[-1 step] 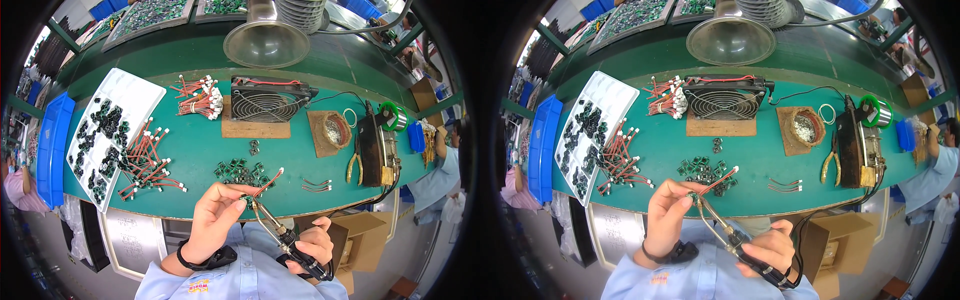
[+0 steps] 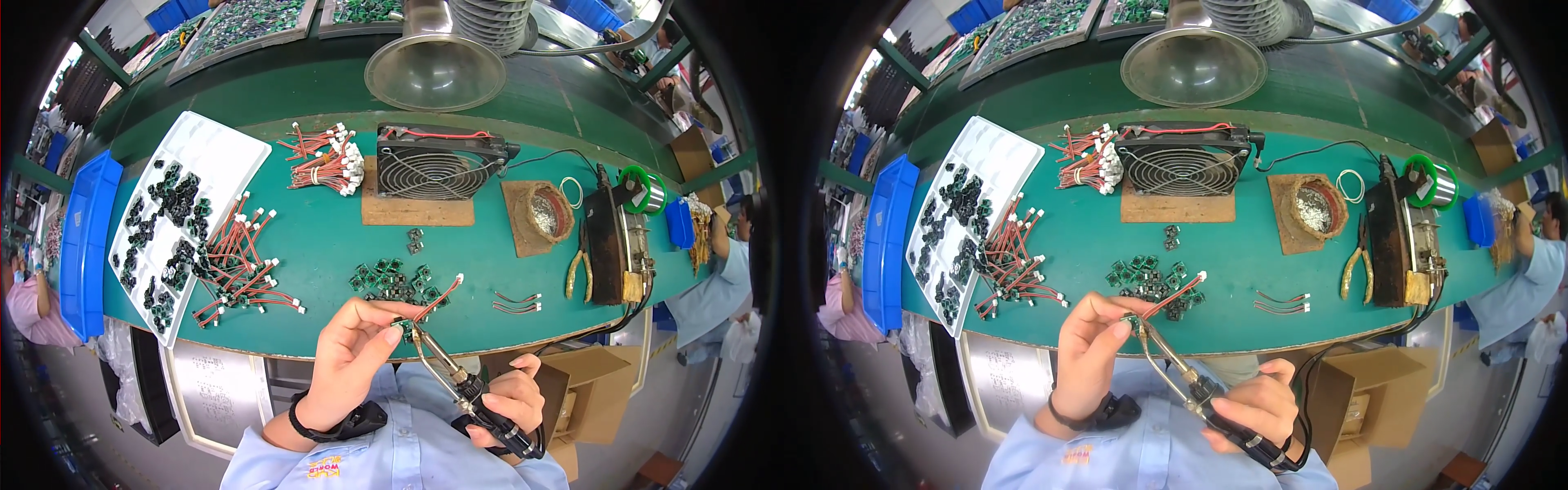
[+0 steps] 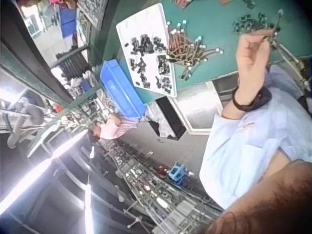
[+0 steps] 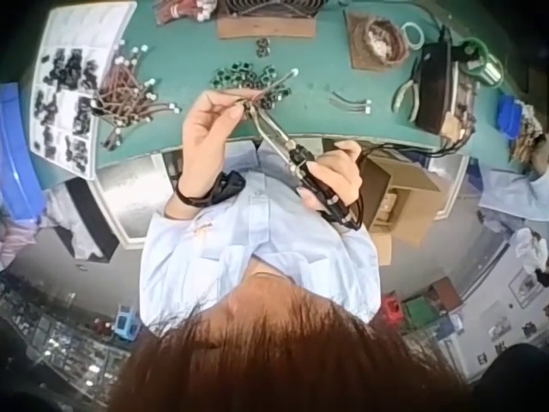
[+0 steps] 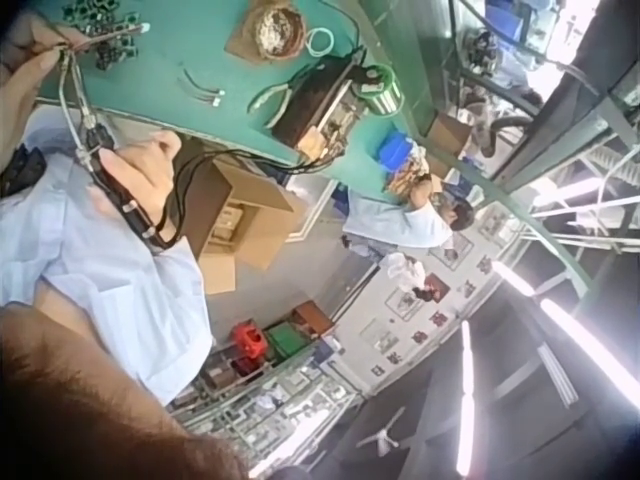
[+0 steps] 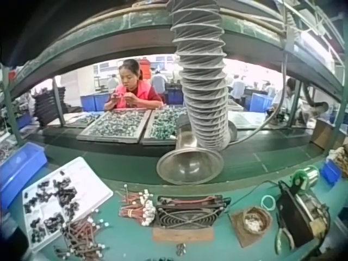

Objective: The person picks up a circuit board and a wire, joins them using a soldering iron, and then sets the assembled unit down. This process is repeated for several more units throughout the video.

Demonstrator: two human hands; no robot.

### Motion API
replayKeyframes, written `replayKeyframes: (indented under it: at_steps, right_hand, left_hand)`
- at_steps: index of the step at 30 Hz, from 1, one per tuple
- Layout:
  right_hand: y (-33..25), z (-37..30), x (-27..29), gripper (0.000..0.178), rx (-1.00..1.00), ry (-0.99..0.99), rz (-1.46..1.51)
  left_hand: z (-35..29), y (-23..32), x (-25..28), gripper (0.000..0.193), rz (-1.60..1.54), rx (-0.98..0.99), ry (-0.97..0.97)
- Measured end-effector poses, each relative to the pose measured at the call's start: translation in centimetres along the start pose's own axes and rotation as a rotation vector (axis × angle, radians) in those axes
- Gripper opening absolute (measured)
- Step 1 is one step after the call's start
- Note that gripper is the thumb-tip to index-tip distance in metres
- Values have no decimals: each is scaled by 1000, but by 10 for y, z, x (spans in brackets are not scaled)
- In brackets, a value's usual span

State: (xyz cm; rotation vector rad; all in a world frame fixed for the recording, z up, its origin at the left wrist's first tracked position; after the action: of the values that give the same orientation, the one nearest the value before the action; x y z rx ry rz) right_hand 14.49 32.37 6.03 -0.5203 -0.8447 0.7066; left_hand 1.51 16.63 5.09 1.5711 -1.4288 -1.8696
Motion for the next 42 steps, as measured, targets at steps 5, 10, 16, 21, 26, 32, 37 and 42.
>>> replayKeyframes:
  at_steps: [5, 10, 16, 21, 26, 32, 37, 42]
  right_hand:
    - [0, -2, -1, 40, 45, -5, -36]
    - [-1, -4, -1, 39, 41, -1, -35]
    - [-2, -4, -1, 40, 43, -17, -42]
    - [-3, -4, 0, 40, 30, -40, -50]
    - [-3, -3, 2, 40, 23, -40, -56]
    - [-3, 1, 3, 38, 19, -53, -52]
    - [18, -10, 11, 37, -112, 286, -118]
    - [61, -4, 20, 39, -498, 534, -227]
  left_hand:
    - [0, 1, 0, 6, -2, 2, 1]
    - [-1, 0, 3, 6, -28, -52, -50]
    - [-2, 0, 1, 6, 20, -44, -2]
    - [-3, -2, 5, 10, 68, -112, -46]
    - [-4, -3, 6, 12, 105, -125, -43]
    - [-3, -2, 8, 11, 127, -161, -27]
    - [-2, 5, 4, 8, -61, 3, 18]
    - [-2, 2, 8, 10, -196, 147, -1]
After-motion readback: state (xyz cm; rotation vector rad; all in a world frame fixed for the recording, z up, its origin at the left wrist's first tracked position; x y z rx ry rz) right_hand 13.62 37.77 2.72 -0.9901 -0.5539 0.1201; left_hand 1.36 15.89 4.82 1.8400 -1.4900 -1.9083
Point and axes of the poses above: each hand's wrist, its own z-axis towards the middle knuckle, its own x-axis out of the back of the hand, y = z × x, the point moved 4 cm from there along z, towards the middle knuckle, and after that the axes turned 7 degrees about -z, right-handed, at the moved point
